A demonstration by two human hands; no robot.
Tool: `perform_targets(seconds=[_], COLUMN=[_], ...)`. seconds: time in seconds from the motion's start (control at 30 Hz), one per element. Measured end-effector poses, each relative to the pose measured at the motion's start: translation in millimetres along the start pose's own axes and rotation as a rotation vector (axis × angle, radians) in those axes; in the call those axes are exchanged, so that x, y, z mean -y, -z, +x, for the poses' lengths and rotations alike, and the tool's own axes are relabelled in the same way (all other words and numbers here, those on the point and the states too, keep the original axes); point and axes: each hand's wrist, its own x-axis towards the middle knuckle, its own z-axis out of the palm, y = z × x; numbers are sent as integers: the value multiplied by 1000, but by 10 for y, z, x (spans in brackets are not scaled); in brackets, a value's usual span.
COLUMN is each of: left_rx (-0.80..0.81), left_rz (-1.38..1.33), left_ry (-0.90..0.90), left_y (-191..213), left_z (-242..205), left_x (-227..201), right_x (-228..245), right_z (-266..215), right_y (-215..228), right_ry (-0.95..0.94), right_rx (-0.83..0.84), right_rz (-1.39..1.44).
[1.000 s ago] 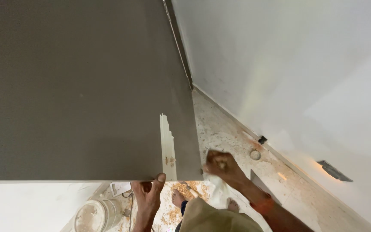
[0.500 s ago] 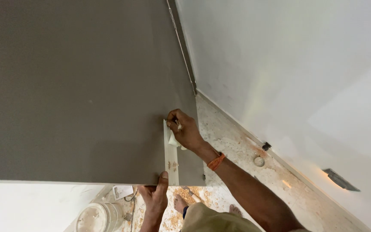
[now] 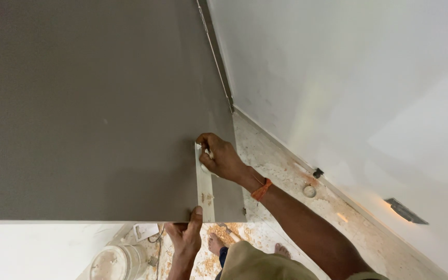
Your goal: The recorder is drilling and chiseling a hole for a door lock in a wooden door.
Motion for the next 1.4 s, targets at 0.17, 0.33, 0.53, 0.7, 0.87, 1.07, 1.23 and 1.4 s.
perform_targets(seconds=[0.17, 0.33, 0.53, 0.7, 0.87, 1.07, 1.23, 1.4], left_rx=[19, 42, -25, 9, 17, 57, 81, 62], left_rz=[57, 47, 125, 84, 29, 9, -56, 363], left_ry=[19, -85, -28, -98, -84, -121, -166, -449], left_y=[69, 17, 54, -27, -11, 41, 87, 271], left_z=[20, 75, 24, 53, 33, 68, 54, -6], left_x=[-73, -171, -107, -177, -82, -136, -34, 309], right_x=[366, 20, -106, 77, 258, 365, 177, -70], right_z=[-987, -2755, -1346, -146, 147, -51, -1440, -2337], right_y=[282, 701, 484, 29, -42, 23, 302, 962], right_ry=[-1, -355, -536, -253, -363, -380, -206, -323], right_rx=[151, 571, -12, -142, -148, -107, 376, 543], right_rz=[-50, 372, 330, 289, 343, 135, 443, 836])
